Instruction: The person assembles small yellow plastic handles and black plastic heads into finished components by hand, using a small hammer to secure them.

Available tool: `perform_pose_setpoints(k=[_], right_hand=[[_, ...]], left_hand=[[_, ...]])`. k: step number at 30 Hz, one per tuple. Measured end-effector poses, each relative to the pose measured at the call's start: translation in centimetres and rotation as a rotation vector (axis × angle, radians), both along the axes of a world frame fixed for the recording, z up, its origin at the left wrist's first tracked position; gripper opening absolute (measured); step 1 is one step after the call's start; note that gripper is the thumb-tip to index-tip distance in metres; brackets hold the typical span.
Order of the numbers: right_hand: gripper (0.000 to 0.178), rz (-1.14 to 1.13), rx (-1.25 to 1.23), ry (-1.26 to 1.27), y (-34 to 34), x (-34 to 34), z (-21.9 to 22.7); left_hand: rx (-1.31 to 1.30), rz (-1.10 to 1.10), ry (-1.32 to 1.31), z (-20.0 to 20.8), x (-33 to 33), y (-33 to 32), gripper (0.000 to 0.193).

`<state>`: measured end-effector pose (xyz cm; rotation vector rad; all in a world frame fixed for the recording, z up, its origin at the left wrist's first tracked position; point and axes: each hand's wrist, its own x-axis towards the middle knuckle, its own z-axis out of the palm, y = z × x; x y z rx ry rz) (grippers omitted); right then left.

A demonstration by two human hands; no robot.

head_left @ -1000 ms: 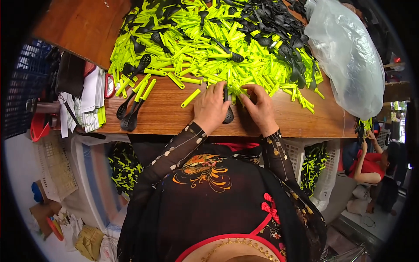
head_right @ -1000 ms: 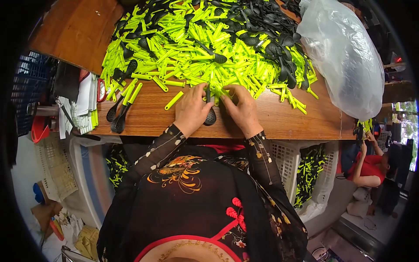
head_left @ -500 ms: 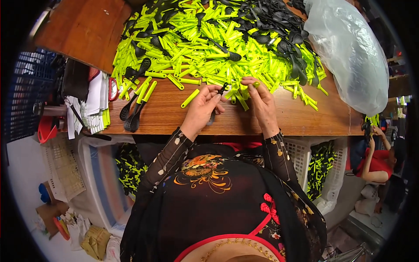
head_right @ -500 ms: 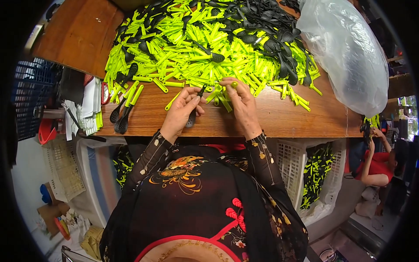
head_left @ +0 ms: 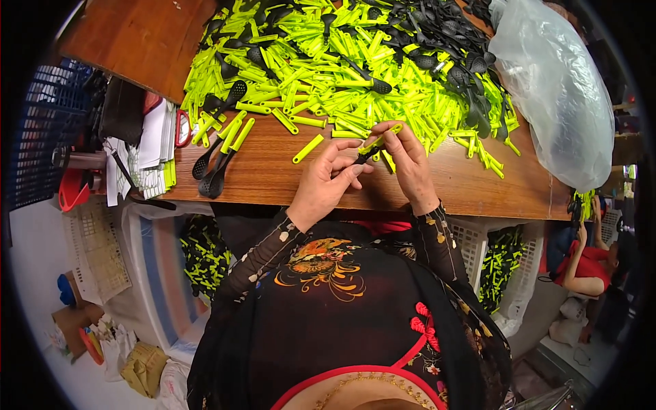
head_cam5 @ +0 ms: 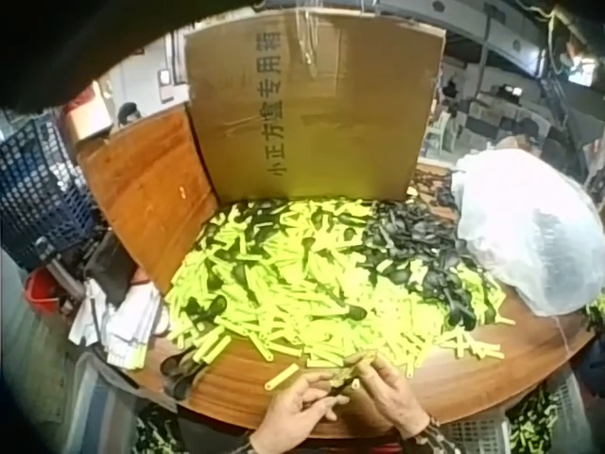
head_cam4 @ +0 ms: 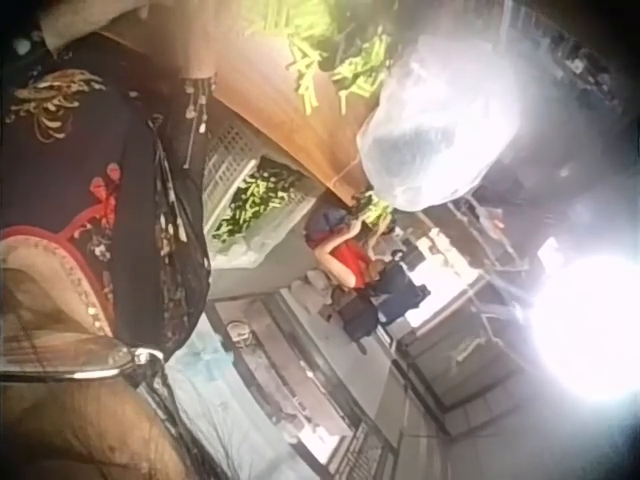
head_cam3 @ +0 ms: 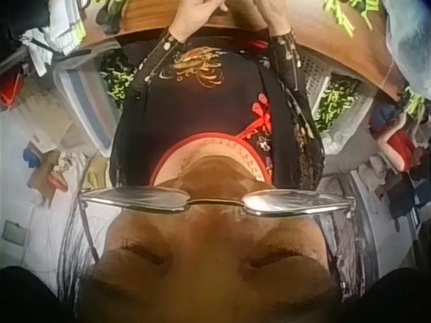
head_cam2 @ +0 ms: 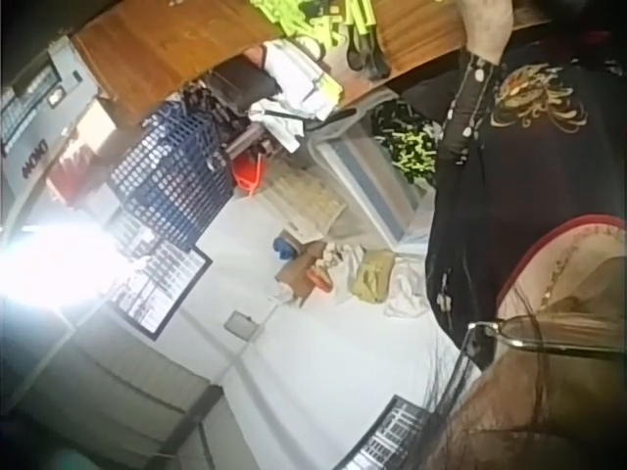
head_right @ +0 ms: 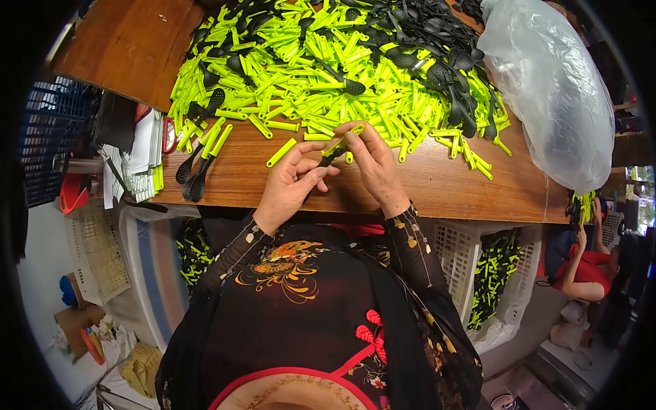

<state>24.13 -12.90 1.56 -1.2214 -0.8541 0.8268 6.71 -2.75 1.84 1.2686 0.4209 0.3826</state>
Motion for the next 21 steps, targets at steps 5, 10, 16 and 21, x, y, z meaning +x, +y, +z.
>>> perform_pose_setpoints(k=[5, 10, 16, 21], right_hand=[[0.026, -0.036, 0.01, -0.036, 0.3, -0.5, 1.2], [0.033, -0.102, 0.056, -0.085, 0.4, -0.3, 0.7], [0.033, -0.059, 0.009, -0.128, 0.5, -0.2, 1.4], [0.03, 0.027, -0.048, 0.032, 0.4, -0.2, 2.4]], left_hand=[[-0.026, 0.005, -0.021, 0.2, 0.0, -0.2, 0.039], [-0.026, -0.022, -0.01, 0.5, -0.3, -0.2, 0.041], [0.009, 0.04, -0.022, 0.5, -0.1, -0.3, 0.038], [0.244, -0.011, 0.149, 1.2, -0.8, -0.2, 0.033]])
